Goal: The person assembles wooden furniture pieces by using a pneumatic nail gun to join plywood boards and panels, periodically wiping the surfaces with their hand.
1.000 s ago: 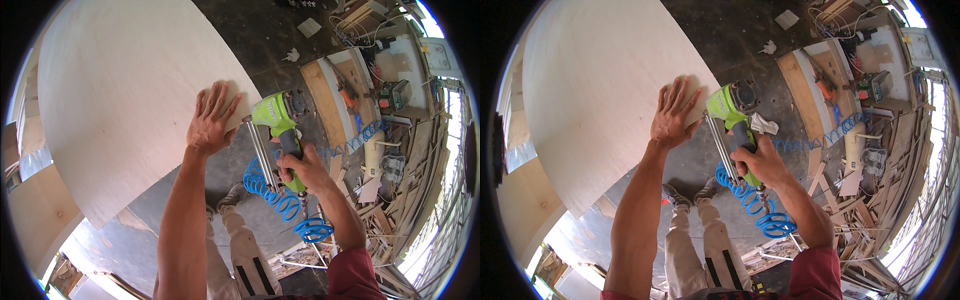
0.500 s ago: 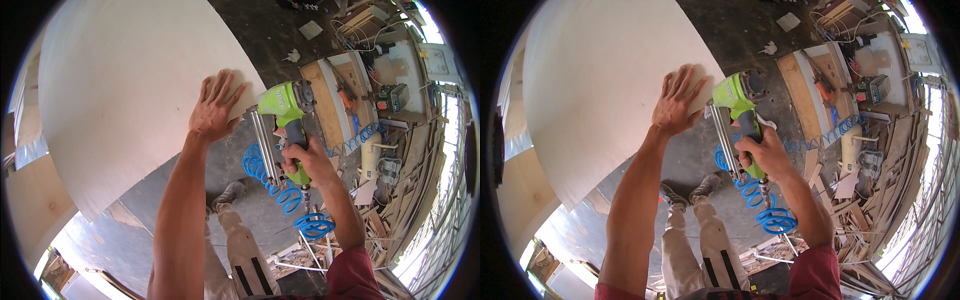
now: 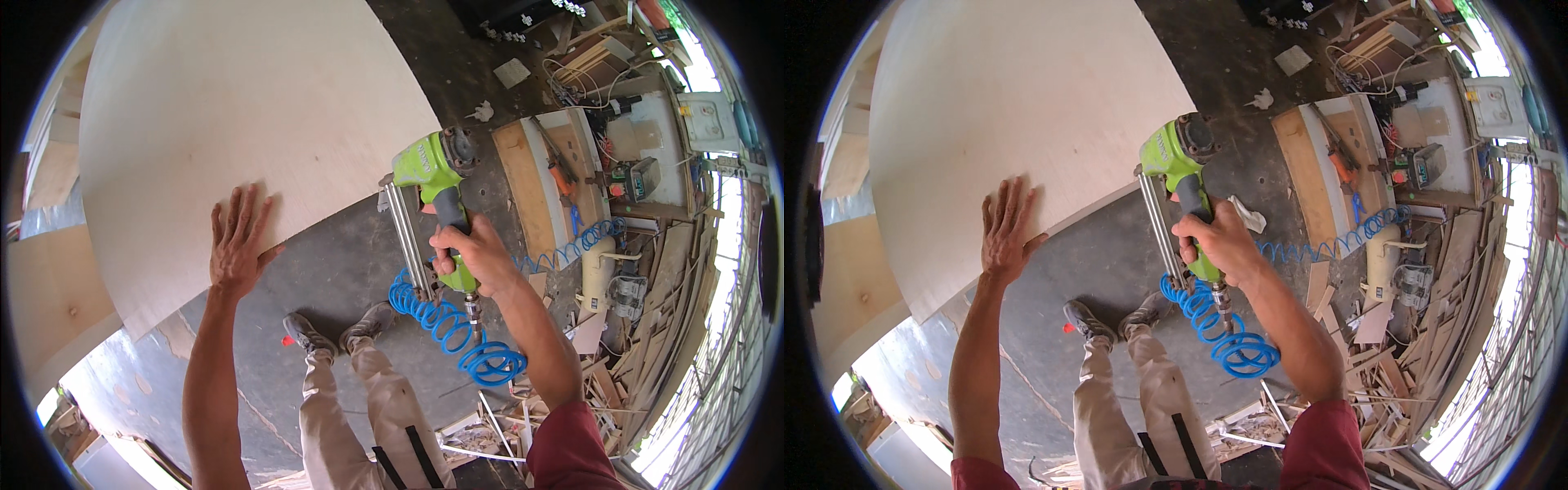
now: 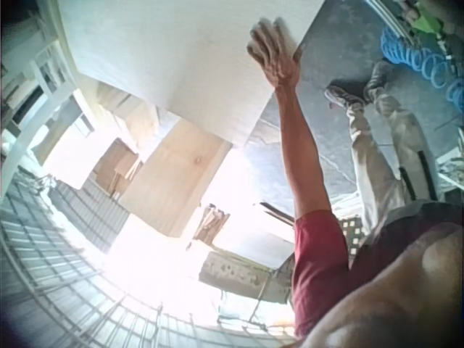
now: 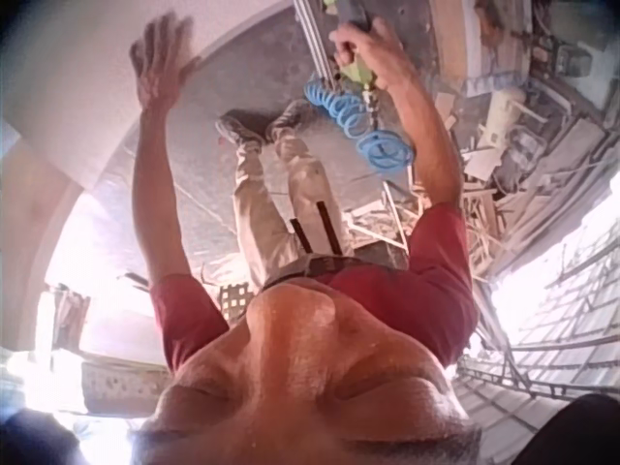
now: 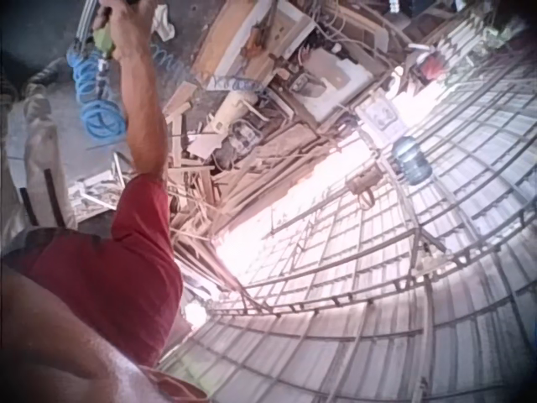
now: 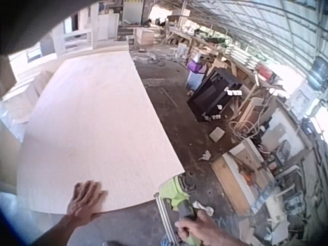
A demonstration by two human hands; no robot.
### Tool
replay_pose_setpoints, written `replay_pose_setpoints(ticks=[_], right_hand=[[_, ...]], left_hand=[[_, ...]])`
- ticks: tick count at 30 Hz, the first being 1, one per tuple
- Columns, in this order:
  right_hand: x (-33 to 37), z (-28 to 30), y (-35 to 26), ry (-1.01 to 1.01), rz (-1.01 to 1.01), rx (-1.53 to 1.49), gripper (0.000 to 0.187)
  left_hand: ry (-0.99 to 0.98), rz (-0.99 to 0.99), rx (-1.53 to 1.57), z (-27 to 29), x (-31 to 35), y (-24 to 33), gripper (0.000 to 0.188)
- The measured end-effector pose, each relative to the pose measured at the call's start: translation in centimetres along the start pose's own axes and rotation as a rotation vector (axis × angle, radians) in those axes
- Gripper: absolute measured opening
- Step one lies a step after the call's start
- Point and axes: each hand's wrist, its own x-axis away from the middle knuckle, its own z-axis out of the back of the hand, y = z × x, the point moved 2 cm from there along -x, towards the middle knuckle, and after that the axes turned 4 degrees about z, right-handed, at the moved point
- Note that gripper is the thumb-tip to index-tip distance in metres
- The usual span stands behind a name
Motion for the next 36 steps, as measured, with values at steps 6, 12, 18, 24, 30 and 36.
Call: replay_pose_setpoints(ticks=[6,12,18,24,30,36], right_hand=[[0.1,-0.2,0.3,0.021,-0.025,0.071,0.041],[0.0,-0.7,0.6,0.041,-0.055,0.086,0.041],[0.0,-0.9,0.8,0.048,-0.026,0.086,0.041],[-0.2,-0.6,1.3,0.040,0.000,0.065,0.039],[0.2,-1.0,0.7,0.029,-0.030,0.059,0.044],[0.0,-1.5,0.2,-0.030,-0.003,0.062,0.045]], left_hand=[[0.027,-0.024,0.021,-0.9,0.4,-0.2,0.096],[0.001,-0.018,0.023,-1.2,0.6,-0.5,0.095],[0.027,-0.027,0.021,-1.8,0.7,-0.8,0.094],[0.031,-0.025,0.026,-1.7,0.7,-0.7,0.093],[0.004,-0.027,0.028,-1.1,-0.7,0.3,0.091],[-0.034,-0.013,0.030,0.1,-2.3,1.6,0.089]])
